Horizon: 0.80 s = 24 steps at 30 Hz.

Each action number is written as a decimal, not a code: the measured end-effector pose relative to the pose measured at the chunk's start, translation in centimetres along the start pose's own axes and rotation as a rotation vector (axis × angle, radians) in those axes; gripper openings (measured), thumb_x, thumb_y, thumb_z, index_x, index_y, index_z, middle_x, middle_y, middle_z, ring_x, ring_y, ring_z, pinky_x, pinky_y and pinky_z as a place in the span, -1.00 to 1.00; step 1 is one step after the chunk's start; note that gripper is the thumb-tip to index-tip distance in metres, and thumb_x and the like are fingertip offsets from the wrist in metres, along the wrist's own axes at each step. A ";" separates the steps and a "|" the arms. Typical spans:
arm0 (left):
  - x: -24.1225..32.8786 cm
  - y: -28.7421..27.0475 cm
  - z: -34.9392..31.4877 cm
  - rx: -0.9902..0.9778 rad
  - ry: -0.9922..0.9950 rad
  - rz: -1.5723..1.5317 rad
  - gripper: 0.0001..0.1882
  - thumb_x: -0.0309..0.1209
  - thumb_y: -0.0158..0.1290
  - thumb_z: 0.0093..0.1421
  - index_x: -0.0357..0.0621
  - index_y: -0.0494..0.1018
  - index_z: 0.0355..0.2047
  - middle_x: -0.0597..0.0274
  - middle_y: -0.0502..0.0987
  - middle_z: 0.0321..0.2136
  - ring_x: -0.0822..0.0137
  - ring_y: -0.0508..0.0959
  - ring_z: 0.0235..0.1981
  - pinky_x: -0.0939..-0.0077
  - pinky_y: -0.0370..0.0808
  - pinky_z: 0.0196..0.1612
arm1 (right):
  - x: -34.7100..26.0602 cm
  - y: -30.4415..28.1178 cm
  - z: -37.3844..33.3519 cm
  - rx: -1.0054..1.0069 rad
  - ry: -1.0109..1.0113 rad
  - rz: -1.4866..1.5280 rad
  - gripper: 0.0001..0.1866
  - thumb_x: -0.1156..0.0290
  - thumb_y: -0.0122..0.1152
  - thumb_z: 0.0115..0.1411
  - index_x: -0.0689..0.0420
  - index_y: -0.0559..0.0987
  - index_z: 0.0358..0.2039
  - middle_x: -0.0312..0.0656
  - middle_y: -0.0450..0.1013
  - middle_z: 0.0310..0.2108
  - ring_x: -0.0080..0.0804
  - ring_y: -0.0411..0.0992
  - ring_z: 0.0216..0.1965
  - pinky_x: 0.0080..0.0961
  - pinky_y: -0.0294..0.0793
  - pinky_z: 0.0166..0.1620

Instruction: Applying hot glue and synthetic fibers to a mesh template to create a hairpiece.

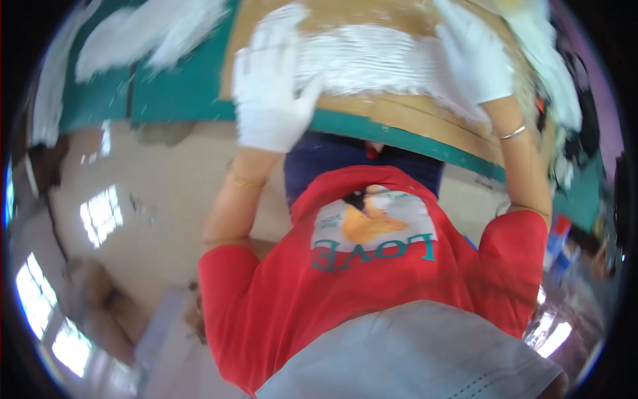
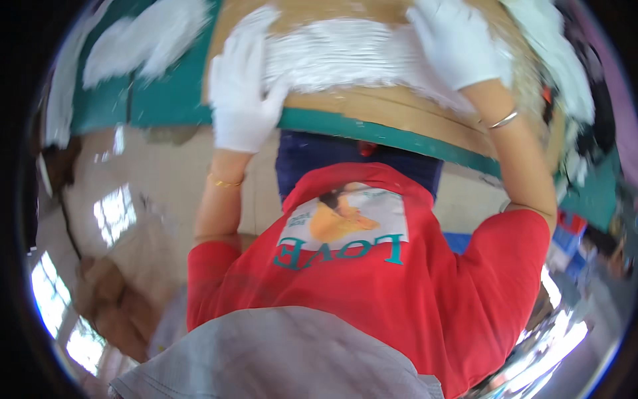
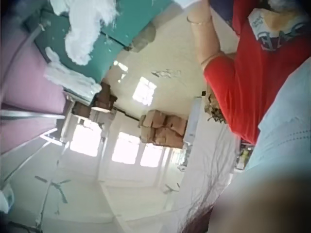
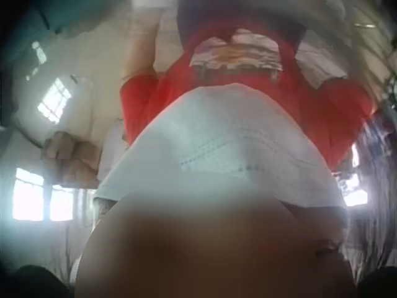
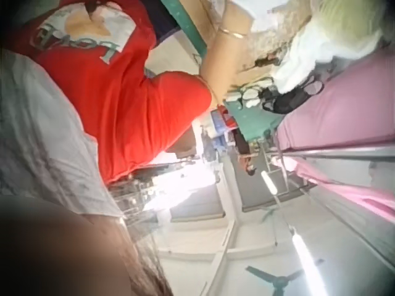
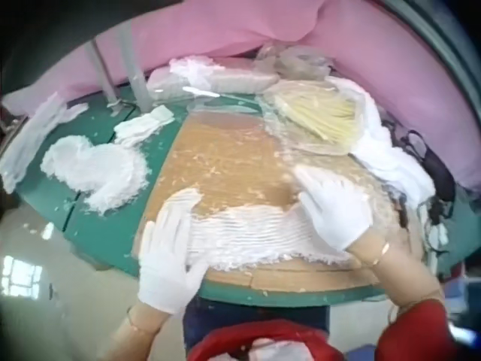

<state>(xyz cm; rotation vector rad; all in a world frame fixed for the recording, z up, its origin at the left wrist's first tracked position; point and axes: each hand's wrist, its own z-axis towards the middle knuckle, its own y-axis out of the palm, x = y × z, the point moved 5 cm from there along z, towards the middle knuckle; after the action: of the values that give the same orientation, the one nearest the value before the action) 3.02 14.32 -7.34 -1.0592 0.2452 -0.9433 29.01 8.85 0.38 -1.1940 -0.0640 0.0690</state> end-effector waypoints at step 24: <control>16.8 8.8 4.1 -0.471 0.509 -0.315 -0.16 0.11 0.16 0.20 -0.26 0.29 0.29 -0.11 0.30 0.31 -0.07 0.23 0.37 -0.03 0.10 0.40 | 10.5 4.4 -6.1 -0.483 0.081 0.115 -0.70 0.31 0.11 0.26 0.19 0.64 -0.11 0.06 0.60 -0.16 0.11 0.54 -0.14 -0.07 0.52 -0.05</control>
<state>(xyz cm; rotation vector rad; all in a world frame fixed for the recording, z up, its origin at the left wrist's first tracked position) 20.23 5.56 -8.33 -1.2934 0.7663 -1.4839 39.86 5.70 -5.79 -1.6817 0.0638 0.1104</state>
